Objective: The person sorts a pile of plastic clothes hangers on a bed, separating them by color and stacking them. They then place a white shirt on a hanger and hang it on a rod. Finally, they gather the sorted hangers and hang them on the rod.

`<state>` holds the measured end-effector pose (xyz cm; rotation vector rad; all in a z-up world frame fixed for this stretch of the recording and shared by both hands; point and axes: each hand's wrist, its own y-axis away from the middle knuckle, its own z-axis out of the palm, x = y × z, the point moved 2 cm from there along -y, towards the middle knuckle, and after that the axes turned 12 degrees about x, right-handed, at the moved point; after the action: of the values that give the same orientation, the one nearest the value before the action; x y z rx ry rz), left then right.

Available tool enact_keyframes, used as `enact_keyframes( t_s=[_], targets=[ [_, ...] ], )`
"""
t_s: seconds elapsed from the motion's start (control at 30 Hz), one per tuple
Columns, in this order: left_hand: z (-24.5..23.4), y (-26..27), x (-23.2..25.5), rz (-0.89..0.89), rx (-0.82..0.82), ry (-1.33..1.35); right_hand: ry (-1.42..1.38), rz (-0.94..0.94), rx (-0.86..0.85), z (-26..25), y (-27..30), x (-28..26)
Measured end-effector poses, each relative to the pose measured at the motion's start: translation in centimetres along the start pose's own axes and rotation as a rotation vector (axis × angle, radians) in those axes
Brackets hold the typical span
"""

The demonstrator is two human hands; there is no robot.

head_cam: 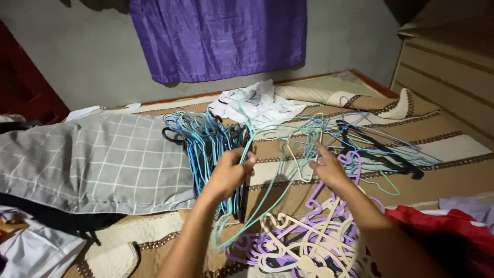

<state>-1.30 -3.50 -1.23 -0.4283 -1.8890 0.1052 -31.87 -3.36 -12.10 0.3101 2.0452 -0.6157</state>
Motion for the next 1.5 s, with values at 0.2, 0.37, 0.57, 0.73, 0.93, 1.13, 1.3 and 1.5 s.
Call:
enact_keyframes(
  t_s=[0.2,0.37,0.57,0.73,0.93,1.13,1.3,1.5],
  targets=[
    [2.7,-3.6,-6.5,-0.028,0.257,-0.056,-0.267,0.236,-0.298,5.2,1.7,-3.7],
    [3.6,-4.6,-9.6,-0.101,0.270,0.112,-0.157,0.076,-0.284,6.9,0.6,-0.6],
    [3.6,-5.1,-10.4,-0.107,0.339,0.145,0.287,-0.294,-0.016,7.1,-1.1,2.9],
    [2.6,-4.1,-10.5,-0.130,0.592,-0.242,0.523,-0.263,-0.202,8.6,0.3,0.2],
    [2.0,-1.6,-9.5,-0.014,0.655,-0.473,0.973,-0.063,-0.392,7.4,0.9,-2.2],
    [3.9,-0.4,-8.5,-0.138,0.586,-0.639,0.923,0.011,-0.236,6.2,-1.8,1.6],
    [3.6,0.0,-7.9,0.058,0.609,-0.710,0.909,0.094,-0.165,4.7,-3.3,3.7],
    [2.9,0.1,-8.2,0.038,0.490,-0.729,0.799,0.077,-0.073,0.9,-4.4,1.9]
  ],
)
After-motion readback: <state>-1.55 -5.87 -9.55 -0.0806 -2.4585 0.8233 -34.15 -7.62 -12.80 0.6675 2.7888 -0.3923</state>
